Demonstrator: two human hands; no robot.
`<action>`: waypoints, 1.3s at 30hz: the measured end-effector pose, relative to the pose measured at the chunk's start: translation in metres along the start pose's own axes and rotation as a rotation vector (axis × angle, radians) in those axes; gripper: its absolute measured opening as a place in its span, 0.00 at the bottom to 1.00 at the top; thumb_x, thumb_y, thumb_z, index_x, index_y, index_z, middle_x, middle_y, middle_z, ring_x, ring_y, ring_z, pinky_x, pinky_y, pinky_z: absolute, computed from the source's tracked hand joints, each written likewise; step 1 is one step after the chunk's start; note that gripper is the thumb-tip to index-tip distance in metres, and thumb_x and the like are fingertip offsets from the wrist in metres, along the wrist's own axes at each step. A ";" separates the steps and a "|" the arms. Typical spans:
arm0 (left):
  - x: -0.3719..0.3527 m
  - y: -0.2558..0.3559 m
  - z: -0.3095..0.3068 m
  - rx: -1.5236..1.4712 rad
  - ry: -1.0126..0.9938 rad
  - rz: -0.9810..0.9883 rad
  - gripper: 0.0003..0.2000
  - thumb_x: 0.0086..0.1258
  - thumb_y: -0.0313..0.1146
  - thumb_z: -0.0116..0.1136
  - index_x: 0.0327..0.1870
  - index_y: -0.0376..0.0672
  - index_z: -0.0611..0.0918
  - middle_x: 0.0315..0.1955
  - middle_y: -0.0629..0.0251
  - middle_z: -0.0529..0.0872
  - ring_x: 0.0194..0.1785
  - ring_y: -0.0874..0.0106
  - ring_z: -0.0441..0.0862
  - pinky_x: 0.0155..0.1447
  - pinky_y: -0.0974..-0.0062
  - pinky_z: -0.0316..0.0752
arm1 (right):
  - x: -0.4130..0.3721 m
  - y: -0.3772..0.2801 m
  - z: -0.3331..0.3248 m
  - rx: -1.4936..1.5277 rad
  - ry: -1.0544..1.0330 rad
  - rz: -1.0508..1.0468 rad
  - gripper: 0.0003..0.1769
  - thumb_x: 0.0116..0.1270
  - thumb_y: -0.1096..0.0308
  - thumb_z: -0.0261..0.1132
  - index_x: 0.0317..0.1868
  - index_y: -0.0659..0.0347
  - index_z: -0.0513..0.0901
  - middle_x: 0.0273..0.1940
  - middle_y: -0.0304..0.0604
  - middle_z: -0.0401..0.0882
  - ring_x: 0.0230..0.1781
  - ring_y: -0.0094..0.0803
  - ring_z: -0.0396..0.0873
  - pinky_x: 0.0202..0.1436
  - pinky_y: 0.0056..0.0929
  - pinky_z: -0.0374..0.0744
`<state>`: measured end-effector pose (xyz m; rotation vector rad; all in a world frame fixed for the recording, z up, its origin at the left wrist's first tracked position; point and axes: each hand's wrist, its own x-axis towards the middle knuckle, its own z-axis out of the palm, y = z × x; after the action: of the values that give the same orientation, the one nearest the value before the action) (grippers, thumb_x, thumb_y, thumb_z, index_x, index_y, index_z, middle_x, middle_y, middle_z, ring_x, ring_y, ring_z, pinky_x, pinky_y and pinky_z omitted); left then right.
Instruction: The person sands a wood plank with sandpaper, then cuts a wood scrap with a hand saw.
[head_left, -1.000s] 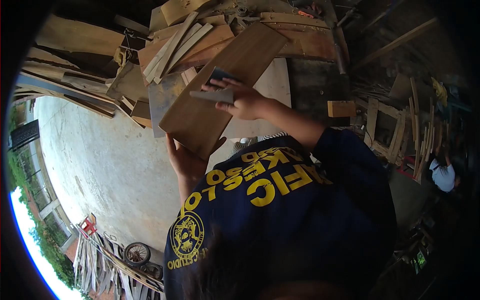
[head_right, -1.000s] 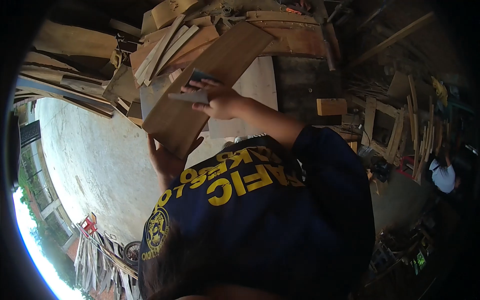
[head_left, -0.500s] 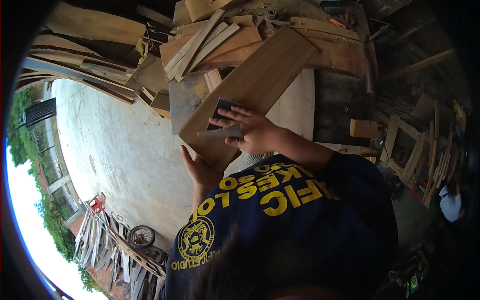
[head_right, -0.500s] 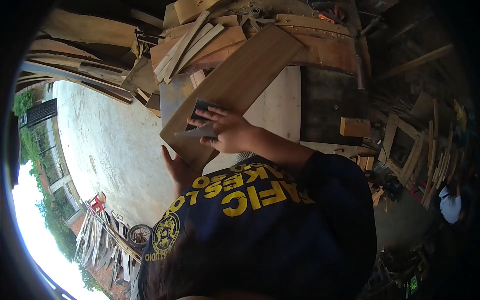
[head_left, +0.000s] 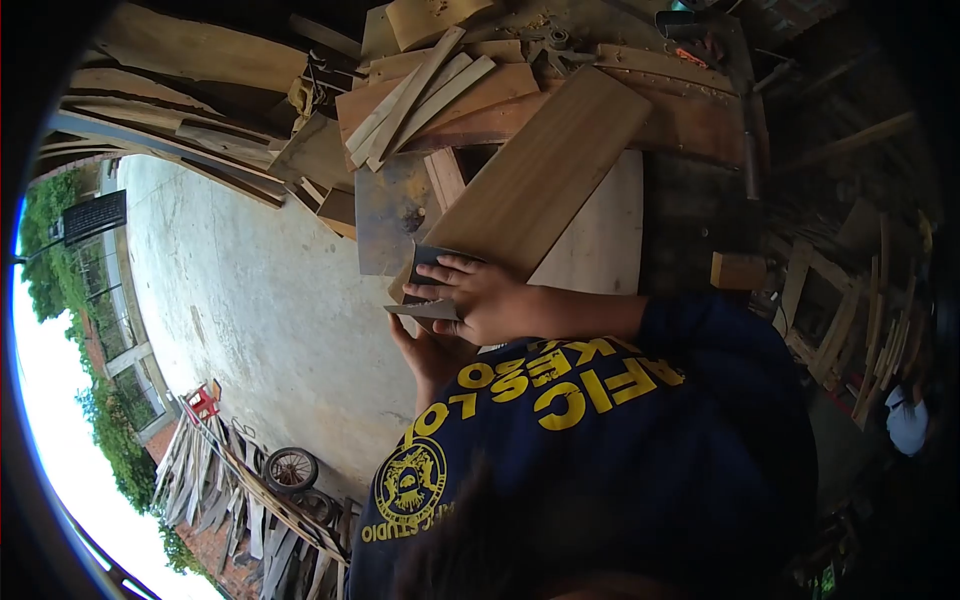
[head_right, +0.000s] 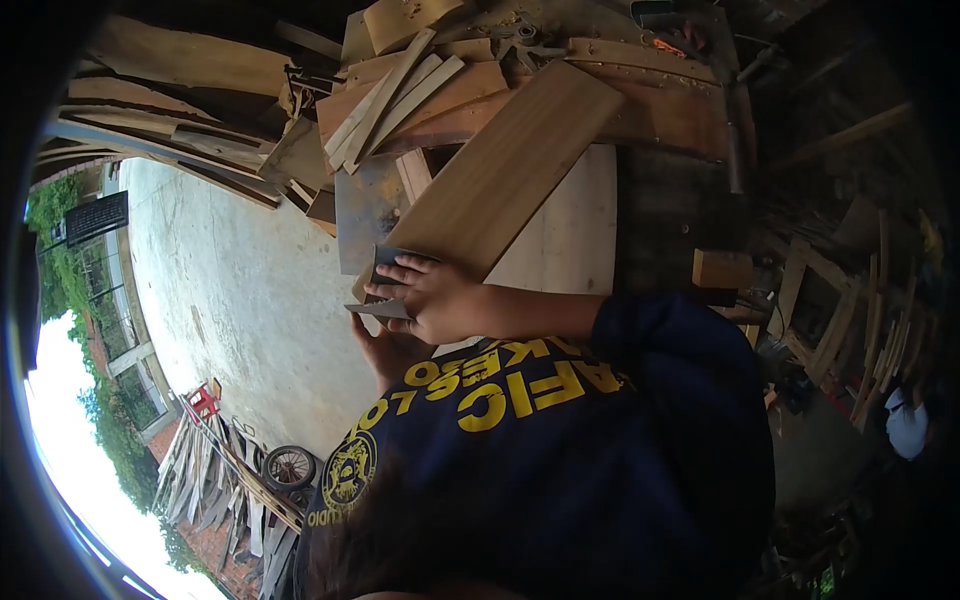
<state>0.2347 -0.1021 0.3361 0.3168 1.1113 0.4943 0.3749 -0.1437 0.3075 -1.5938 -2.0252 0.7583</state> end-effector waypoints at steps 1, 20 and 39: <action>-0.003 0.001 0.006 -0.043 -0.043 0.041 0.44 0.62 0.70 0.41 0.70 0.40 0.61 0.67 0.56 0.64 0.69 0.56 0.61 0.70 0.51 0.55 | 0.001 0.005 -0.003 0.029 0.041 -0.013 0.28 0.74 0.45 0.41 0.72 0.38 0.58 0.73 0.37 0.52 0.75 0.34 0.48 0.77 0.37 0.44; -0.009 0.018 0.020 0.089 0.054 0.066 0.40 0.64 0.69 0.37 0.68 0.46 0.64 0.64 0.58 0.67 0.66 0.55 0.64 0.67 0.51 0.61 | -0.032 0.036 -0.018 0.160 0.201 0.131 0.34 0.71 0.45 0.50 0.73 0.47 0.56 0.72 0.46 0.53 0.74 0.40 0.51 0.76 0.40 0.49; -0.039 0.045 0.028 1.068 -0.242 1.151 0.17 0.57 0.16 0.62 0.49 0.36 0.79 0.40 0.58 0.86 0.45 0.67 0.83 0.56 0.71 0.74 | -0.166 0.229 -0.071 1.303 1.620 0.596 0.37 0.71 0.45 0.53 0.68 0.65 0.59 0.64 0.46 0.65 0.66 0.33 0.61 0.68 0.29 0.58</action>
<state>0.2363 -0.0850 0.3996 1.9574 0.7741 0.7841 0.6250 -0.2536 0.2065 -1.0861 0.1918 0.4084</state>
